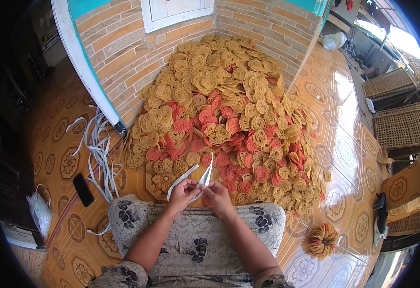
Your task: The person sits on the floor and repeatedly picks up small, coiled, flower-shaped items in yellow and red. They thread a white ribbon through the center of each item and tie it to form a bundle. The finished bundles are placed on the floor to the right.
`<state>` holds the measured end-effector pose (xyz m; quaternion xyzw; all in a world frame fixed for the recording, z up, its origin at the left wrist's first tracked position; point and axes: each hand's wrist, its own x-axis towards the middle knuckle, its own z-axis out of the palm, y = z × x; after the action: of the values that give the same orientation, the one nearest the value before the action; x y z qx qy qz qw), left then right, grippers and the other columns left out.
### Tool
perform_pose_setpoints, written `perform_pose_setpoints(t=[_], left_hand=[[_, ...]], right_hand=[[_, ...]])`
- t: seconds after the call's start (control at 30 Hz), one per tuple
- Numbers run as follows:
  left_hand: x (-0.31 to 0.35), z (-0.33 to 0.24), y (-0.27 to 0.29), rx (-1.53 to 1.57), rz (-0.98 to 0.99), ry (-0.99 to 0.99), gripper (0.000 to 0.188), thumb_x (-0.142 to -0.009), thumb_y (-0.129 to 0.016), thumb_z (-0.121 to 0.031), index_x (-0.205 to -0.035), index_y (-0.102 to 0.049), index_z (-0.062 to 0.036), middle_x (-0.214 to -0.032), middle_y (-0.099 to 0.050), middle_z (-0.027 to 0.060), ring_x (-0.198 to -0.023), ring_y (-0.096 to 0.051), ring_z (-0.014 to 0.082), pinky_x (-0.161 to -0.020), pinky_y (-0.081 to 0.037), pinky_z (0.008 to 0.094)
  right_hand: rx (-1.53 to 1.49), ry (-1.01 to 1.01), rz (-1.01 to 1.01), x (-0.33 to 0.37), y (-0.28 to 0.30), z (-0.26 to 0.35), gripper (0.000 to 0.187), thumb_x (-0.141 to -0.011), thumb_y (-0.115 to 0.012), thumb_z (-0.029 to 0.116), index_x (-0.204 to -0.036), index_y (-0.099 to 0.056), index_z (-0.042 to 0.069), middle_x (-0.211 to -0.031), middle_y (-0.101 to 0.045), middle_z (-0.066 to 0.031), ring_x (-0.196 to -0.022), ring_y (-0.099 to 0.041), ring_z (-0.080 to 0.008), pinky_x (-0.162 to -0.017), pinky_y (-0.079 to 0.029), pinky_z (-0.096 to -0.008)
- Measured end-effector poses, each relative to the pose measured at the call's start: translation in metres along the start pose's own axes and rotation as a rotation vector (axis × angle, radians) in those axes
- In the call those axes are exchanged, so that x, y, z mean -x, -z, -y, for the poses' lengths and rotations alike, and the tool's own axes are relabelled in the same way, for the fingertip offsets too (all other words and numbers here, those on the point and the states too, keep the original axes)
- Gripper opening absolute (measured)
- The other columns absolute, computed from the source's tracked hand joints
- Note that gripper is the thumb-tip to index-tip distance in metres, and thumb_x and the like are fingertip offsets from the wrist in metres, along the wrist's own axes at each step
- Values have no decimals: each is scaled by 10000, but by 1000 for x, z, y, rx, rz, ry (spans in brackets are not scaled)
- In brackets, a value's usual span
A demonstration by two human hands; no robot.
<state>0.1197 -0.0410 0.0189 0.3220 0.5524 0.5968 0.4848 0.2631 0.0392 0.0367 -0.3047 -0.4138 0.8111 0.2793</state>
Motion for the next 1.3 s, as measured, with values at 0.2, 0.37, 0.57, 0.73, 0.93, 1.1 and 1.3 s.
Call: perform_pose_setpoints(t=[0.2,0.37,0.57,0.73,0.93,1.1,1.3], left_hand=[[5,-9,-7,106,-61,62,157,-963,-613,-122,-1058,-600,2,-943,-629,20,-859,-585,67,-763,-482,222],[4,-10,-5,103,-41,31,141,-974,-601,-147,-1014,-622,-13,-890,-622,-11,-793,-556,43,-711,-462,213],[2,-3,-3,-69,-63,-11,166,-967,-618,-177,-1014,-621,-18,-858,-621,-21,-752,-528,28,-679,-441,206],[-2,3,-1,-149,8,-15,192,-968,-619,-207,-990,-622,-16,-880,-631,-16,-784,-537,35,-704,-444,215],[0,4,-5,-451,-100,-206,198,-957,-619,-207,-1001,-603,-14,-878,-644,62,-806,-580,140,-750,-458,297],[0,-4,-13,-439,-41,-417,219,-980,-586,-236,-1025,-572,-23,-833,-600,31,-704,-547,126,-670,-464,319],[4,-6,-6,-25,101,78,237,-994,-574,-254,-1086,-567,-35,-818,-566,-37,-629,-450,23,-559,-387,197]], right_hand=[[87,68,-50,3,-1,1,115,-942,-642,118,-973,-606,13,-914,-666,-21,-796,-589,-72,-746,-478,-228],[240,76,-34,3,-2,3,144,-947,-633,116,-996,-639,-19,-914,-671,-28,-807,-597,-78,-746,-486,-237],[311,151,-71,0,-1,-3,169,-949,-629,116,-998,-646,-45,-876,-669,-24,-784,-595,-83,-725,-486,-238],[500,235,-146,-1,1,-8,162,-930,-639,110,-971,-661,-45,-839,-697,-56,-746,-627,-97,-689,-501,-259],[777,197,-186,3,0,-5,146,-940,-627,102,-938,-652,-41,-843,-689,-49,-764,-622,-85,-703,-502,-241],[309,82,-106,3,3,0,140,-934,-615,86,-1008,-624,-33,-919,-684,-56,-822,-626,-110,-758,-499,-270],[163,196,-2,-2,4,-15,106,-943,-579,40,-1039,-554,4,-946,-612,-27,-841,-563,-74,-715,-467,-235]])
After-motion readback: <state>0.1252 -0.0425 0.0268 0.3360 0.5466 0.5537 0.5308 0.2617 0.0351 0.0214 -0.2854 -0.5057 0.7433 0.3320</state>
